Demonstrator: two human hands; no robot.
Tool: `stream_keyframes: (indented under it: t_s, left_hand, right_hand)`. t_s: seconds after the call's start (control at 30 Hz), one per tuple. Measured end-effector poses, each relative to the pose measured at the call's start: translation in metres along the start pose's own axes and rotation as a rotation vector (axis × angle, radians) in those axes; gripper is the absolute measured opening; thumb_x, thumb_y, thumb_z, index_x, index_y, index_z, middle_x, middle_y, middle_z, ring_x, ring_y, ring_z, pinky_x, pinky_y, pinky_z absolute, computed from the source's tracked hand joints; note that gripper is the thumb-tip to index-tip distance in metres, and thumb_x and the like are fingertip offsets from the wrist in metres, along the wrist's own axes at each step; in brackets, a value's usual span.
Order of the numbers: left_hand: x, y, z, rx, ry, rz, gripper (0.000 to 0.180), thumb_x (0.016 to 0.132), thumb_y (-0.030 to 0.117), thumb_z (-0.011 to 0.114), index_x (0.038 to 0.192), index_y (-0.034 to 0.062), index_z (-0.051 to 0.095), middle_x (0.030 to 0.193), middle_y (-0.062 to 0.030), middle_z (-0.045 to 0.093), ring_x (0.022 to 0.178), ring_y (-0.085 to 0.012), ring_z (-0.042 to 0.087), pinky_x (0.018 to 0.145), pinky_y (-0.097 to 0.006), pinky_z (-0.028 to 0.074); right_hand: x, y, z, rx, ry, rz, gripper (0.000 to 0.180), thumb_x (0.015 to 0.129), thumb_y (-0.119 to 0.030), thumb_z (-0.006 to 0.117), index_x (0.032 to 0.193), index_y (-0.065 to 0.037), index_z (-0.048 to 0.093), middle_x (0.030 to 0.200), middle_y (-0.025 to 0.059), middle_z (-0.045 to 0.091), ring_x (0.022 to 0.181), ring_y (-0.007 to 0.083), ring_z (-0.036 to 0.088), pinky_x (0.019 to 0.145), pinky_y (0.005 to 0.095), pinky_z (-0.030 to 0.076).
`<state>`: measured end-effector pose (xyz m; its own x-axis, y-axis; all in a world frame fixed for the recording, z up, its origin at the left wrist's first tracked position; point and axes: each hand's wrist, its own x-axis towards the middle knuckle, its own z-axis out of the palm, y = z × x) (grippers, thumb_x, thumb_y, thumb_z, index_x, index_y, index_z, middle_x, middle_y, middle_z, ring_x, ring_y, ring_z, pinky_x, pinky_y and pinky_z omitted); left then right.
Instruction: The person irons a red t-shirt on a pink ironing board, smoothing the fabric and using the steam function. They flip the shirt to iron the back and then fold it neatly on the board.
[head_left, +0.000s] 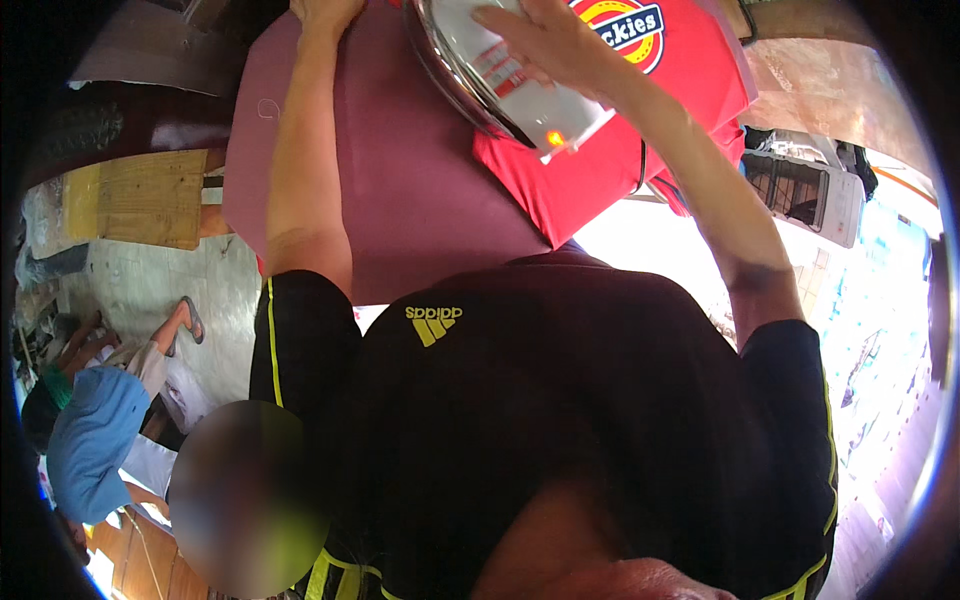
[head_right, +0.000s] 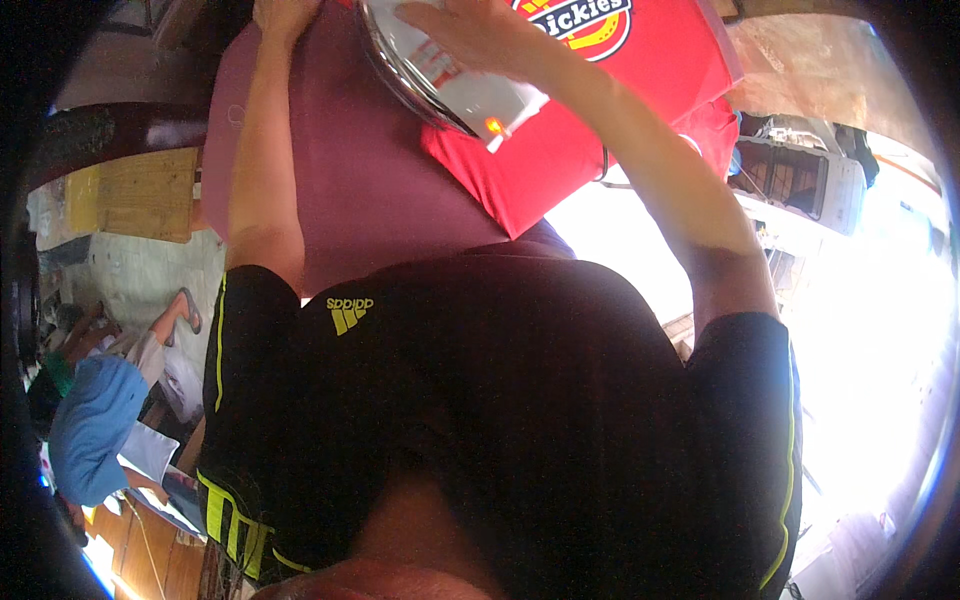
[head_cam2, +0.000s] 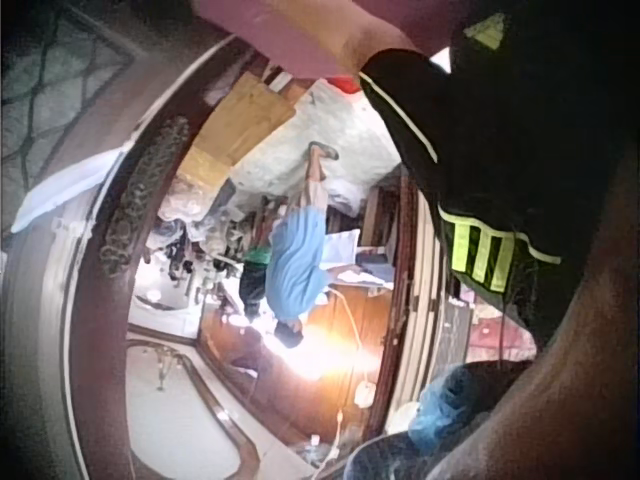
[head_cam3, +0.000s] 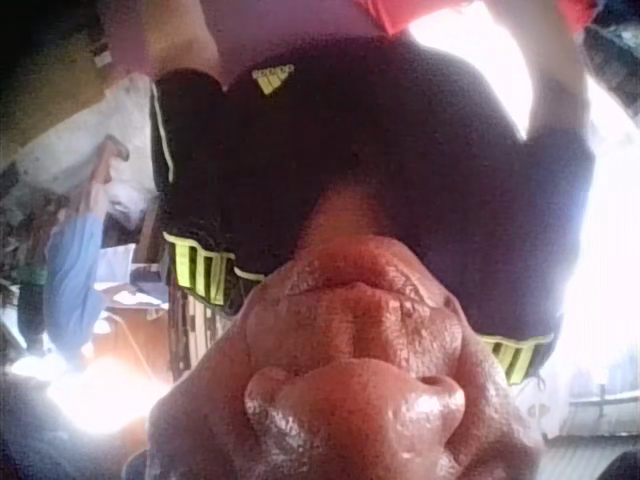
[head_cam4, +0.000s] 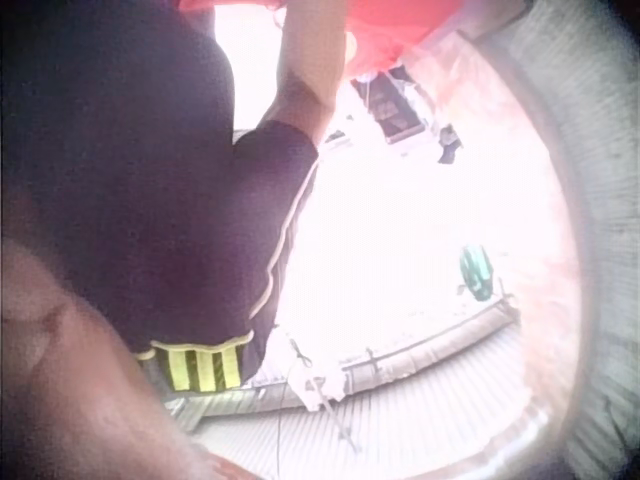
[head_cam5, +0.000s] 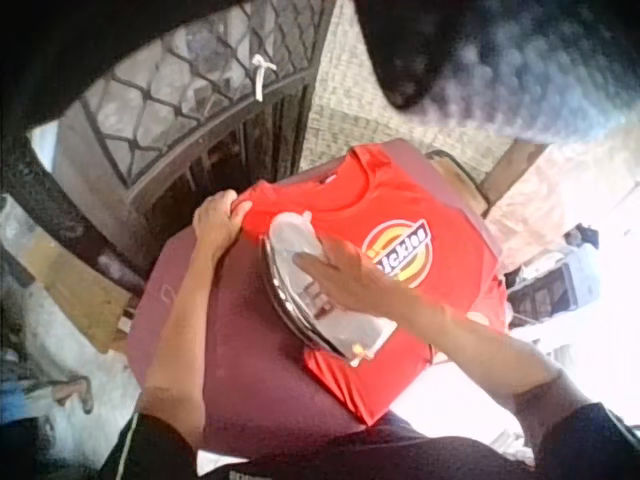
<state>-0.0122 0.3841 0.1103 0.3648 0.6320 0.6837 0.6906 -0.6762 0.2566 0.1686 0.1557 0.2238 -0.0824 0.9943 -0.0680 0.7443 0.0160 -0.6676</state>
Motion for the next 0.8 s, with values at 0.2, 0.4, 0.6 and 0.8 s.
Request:
stream_keyframes:
  t_s: [0.2, 0.4, 0.6, 0.8]
  left_hand:
    - [0.006, 0.005, 0.004, -0.149, -0.013, -0.020, 0.033, 0.089, 0.038, 0.065, 0.084, 0.0062, 0.057, 0.077, -0.0158, 0.062, 0.078, -0.0386, 0.061, 0.069, -0.049, 0.046]
    - [-0.031, 0.060, -0.048, -0.252, 0.124, 0.004, 0.027, 0.088, 0.030, 0.069, 0.088, 0.0053, 0.058, 0.079, -0.0142, 0.059, 0.078, -0.0359, 0.057, 0.073, -0.047, 0.046]
    - [-0.130, 0.140, -0.109, -0.373, -0.376, 0.096, 0.028, 0.084, 0.035, 0.075, 0.077, 0.0080, 0.069, 0.077, -0.0079, 0.064, 0.073, -0.0283, 0.062, 0.067, -0.041, 0.047]
    - [-0.155, 0.176, -0.133, -0.265, -0.412, 0.037, 0.021, 0.082, 0.029, 0.076, 0.080, 0.0100, 0.068, 0.080, -0.0038, 0.062, 0.081, -0.0273, 0.062, 0.071, -0.041, 0.047]
  right_hand:
    - [-0.117, -0.002, 0.008, 0.233, 0.114, 0.172, 0.033, 0.098, -0.029, 0.061, 0.110, 0.002, 0.055, 0.081, 0.0223, 0.066, 0.078, 0.0330, 0.069, 0.069, 0.0424, 0.051]
    - [-0.200, -0.001, 0.002, 0.230, 0.016, 0.320, 0.036, 0.098, -0.030, 0.060, 0.113, 0.001, 0.053, 0.085, 0.0244, 0.066, 0.082, 0.0344, 0.070, 0.070, 0.0429, 0.051]
    - [-0.214, 0.003, -0.007, 0.189, -0.131, 0.341, 0.036, 0.097, -0.030, 0.060, 0.112, 0.002, 0.052, 0.081, 0.0231, 0.067, 0.079, 0.0353, 0.070, 0.068, 0.0453, 0.052]
    - [-0.220, 0.020, -0.017, 0.098, -0.229, 0.225, 0.036, 0.093, -0.029, 0.065, 0.110, 0.000, 0.053, 0.083, 0.0246, 0.066, 0.081, 0.0395, 0.069, 0.069, 0.0466, 0.052]
